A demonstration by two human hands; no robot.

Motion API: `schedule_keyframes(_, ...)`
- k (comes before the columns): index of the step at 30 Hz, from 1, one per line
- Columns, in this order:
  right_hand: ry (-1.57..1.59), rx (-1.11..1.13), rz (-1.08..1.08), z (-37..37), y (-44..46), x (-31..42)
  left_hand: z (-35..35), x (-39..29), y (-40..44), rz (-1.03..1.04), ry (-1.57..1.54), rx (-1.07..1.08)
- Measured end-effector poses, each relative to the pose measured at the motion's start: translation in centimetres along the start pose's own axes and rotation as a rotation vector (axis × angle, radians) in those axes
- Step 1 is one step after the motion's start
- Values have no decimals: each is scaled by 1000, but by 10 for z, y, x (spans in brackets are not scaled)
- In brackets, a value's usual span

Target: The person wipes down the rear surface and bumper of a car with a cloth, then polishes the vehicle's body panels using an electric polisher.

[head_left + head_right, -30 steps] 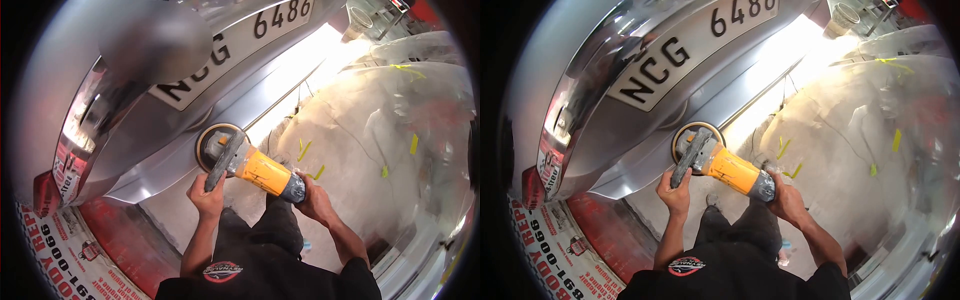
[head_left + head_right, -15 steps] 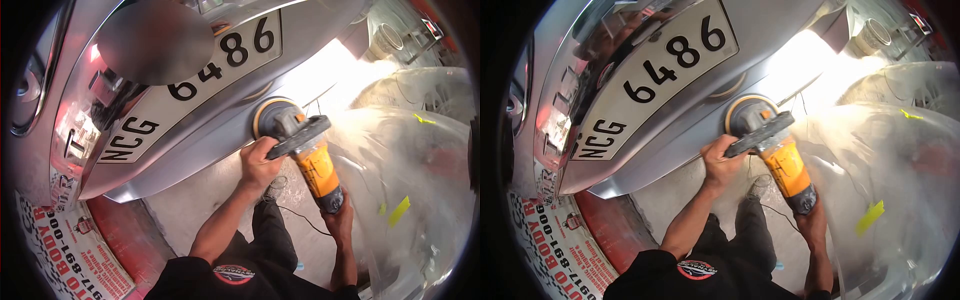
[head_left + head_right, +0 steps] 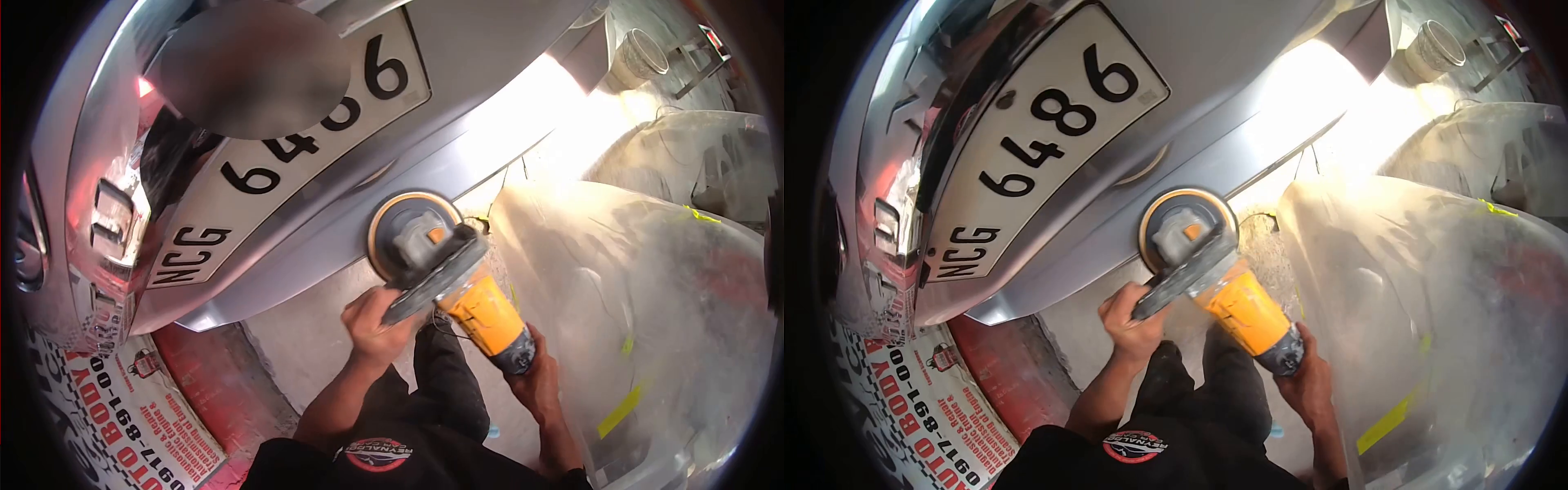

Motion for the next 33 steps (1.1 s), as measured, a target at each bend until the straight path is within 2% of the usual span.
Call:
schedule_keyframes(1,2,57,22,6,-3,11,-14,2,-8,-44,20,1)
schedule_keyframes(5,60,-32,-157,19,-10,35,-39,11,-13,-84,-2,-12)
schedule_keyframes(12,138,-216,-58,-3,-7,38,6,6,51,65,-158,43)
schedule_keyframes(13,138,-225,17,-1,-7,31,11,6,57,57,-189,44)
schedule_keyframes(17,97,-285,-34,5,-8,49,1,15,60,98,-245,13)
schedule_keyframes(20,3,-190,-14,4,-3,45,-8,22,47,35,-246,-6)
schedule_keyframes(28,-18,-66,-178,5,17,43,-18,36,-6,-114,-100,-99)
schedule_keyframes(33,-98,34,-161,1,30,33,-15,31,-30,-178,5,-180)
Point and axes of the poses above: each hand's wrist, its own y-axis towards the middle knuckle, its own z-axis out of the palm, x = y × z, the point moved 5 cm from there along y, towards the middle knuckle, and after that the axes turned 7 degrees about x, right-handed, at the moved point
